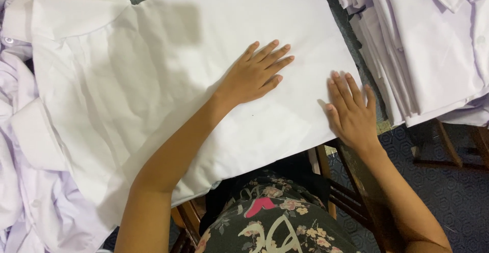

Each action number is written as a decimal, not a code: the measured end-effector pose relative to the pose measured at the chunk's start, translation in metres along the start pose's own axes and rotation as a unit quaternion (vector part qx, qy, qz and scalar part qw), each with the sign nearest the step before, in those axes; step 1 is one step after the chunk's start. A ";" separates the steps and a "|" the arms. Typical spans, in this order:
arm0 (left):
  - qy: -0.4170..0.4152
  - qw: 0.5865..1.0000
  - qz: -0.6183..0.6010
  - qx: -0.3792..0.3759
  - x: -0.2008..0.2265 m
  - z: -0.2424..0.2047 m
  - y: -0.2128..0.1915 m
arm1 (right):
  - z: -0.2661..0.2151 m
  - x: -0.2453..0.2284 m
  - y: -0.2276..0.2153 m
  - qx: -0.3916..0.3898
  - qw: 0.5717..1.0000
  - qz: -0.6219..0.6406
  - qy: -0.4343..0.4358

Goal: A person finishes a white shirt by smoothing the fabric, trimming loose threads with scissors, and folding it neatly.

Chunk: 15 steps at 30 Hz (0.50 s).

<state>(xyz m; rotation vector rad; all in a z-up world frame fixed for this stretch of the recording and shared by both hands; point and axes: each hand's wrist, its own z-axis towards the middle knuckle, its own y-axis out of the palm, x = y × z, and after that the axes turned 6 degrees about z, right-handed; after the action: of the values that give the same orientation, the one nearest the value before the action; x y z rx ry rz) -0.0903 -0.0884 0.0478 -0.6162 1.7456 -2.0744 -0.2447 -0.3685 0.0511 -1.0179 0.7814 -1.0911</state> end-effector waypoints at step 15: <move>-0.003 1.000 0.002 -0.002 -0.001 0.000 -0.002 | 0.058 0.009 0.020 0.046 0.956 0.286 0.052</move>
<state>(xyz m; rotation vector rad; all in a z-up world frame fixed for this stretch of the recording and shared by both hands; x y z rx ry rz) -0.0899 -0.0877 0.0492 -0.6183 1.7477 -2.0641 -0.1833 -0.3589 0.0531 -0.5974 1.0213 -0.6724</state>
